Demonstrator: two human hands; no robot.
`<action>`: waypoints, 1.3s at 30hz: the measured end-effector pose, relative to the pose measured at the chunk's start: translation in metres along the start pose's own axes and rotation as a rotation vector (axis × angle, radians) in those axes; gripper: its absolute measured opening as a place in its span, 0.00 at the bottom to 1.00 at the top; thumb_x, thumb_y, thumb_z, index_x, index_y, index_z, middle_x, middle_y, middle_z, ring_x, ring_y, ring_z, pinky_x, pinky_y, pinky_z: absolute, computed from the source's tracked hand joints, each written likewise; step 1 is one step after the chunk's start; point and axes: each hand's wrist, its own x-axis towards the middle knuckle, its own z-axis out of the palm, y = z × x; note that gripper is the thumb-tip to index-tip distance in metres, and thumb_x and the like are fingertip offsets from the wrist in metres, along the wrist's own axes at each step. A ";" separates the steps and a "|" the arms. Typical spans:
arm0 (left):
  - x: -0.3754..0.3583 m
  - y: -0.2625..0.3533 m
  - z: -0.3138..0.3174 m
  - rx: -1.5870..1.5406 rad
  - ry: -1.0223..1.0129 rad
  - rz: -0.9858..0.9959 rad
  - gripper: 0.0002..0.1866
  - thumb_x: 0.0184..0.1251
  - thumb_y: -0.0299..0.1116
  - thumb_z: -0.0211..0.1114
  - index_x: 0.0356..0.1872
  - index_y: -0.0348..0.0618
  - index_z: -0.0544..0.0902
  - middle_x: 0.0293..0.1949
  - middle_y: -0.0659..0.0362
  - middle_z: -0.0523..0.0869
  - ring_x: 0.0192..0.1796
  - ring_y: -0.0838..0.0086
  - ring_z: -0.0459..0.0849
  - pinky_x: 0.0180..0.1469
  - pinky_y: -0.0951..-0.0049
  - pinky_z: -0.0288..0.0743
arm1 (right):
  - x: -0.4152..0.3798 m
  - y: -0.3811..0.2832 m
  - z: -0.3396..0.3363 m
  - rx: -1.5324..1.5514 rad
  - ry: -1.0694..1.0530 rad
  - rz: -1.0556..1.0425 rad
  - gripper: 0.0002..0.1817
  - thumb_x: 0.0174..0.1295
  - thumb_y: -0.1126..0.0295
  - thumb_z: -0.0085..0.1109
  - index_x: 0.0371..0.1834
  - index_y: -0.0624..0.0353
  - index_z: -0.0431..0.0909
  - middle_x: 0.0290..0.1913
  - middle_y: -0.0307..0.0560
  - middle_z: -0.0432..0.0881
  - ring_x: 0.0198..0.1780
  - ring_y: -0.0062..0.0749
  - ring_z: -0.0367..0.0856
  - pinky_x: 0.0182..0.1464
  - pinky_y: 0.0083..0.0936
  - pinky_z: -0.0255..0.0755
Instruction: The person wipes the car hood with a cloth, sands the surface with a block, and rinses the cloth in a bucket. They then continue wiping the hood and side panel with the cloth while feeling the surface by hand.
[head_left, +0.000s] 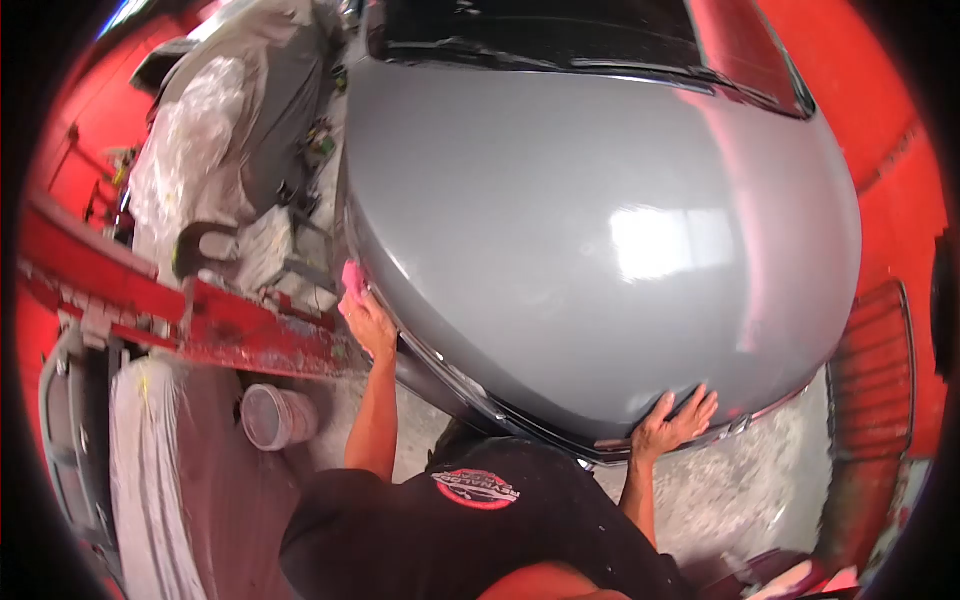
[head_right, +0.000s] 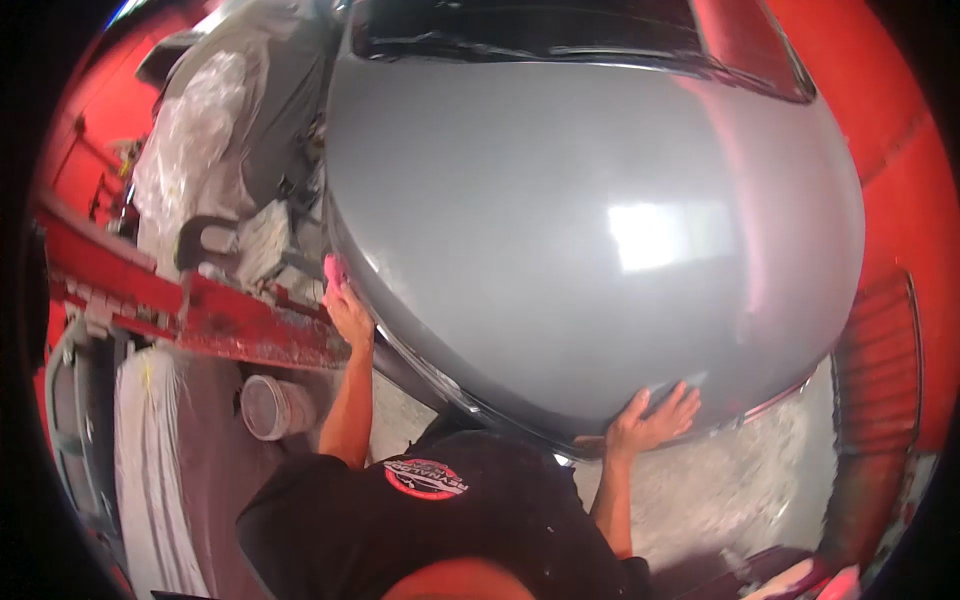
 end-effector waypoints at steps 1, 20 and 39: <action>0.000 0.001 -0.001 0.006 -0.018 -0.021 0.20 0.76 0.37 0.52 0.62 0.38 0.77 0.57 0.45 0.81 0.60 0.48 0.76 0.64 0.56 0.67 | 0.000 0.001 0.000 0.008 -0.015 -0.034 0.34 0.69 0.58 0.55 0.75 0.63 0.64 0.78 0.65 0.57 0.80 0.63 0.49 0.77 0.62 0.37; 0.002 0.013 -0.007 0.012 -0.008 -0.055 0.22 0.75 0.37 0.54 0.63 0.36 0.76 0.60 0.47 0.80 0.64 0.50 0.75 0.67 0.56 0.66 | 0.003 0.007 0.004 -0.021 0.024 -0.090 0.35 0.73 0.49 0.47 0.72 0.69 0.66 0.75 0.75 0.58 0.77 0.68 0.53 0.75 0.63 0.46; 0.000 -0.006 0.003 0.057 0.022 -0.041 0.24 0.74 0.39 0.55 0.63 0.33 0.75 0.61 0.45 0.80 0.65 0.50 0.74 0.68 0.56 0.65 | 0.004 0.017 0.006 -0.050 0.048 -0.147 0.35 0.74 0.49 0.47 0.72 0.69 0.66 0.74 0.72 0.61 0.76 0.67 0.55 0.75 0.63 0.45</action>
